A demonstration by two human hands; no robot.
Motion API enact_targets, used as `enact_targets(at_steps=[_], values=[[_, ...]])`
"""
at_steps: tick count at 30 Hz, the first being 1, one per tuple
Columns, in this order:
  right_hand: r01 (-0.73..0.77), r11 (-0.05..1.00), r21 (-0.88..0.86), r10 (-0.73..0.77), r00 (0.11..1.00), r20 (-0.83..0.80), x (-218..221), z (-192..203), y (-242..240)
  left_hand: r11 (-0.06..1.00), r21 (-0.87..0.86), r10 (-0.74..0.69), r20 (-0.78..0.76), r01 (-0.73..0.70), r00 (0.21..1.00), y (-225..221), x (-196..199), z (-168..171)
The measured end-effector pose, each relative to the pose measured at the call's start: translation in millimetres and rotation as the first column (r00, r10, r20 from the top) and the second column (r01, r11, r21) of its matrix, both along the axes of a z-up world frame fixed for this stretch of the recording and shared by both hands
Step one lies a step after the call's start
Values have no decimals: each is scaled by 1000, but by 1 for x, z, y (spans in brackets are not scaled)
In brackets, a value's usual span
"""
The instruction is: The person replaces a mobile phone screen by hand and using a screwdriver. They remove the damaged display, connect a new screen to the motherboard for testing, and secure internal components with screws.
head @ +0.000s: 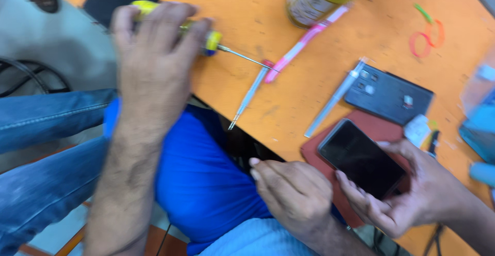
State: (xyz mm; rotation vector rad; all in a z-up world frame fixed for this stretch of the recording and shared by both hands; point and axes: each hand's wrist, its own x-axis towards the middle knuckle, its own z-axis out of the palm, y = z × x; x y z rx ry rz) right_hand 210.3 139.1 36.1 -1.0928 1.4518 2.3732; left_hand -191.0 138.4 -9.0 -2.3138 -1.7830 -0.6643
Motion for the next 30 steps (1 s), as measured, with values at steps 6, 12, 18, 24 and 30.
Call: enact_targets(at_steps=[6,12,18,24,30], values=[[18,945,-327,32,989,145,39,-3,-6,1000,-20,-11,-99,9,995,-5,-3,-7],[62,958,-279,2,975,224,32,-7,-18,999,-52,-10,-113,4,994,-5,-6,-12],[65,971,-231,-43,994,97,35,-8,-26,997,-76,-18,-94,11,995,-3,-7,-13],[68,966,-250,-31,988,149,37,-11,-28,997,-77,-31,-81,25,996,-3,-7,-15],[53,979,-197,-38,996,80,36,-9,-29,996,-87,-36,-80,29,996,-3,-8,-14]])
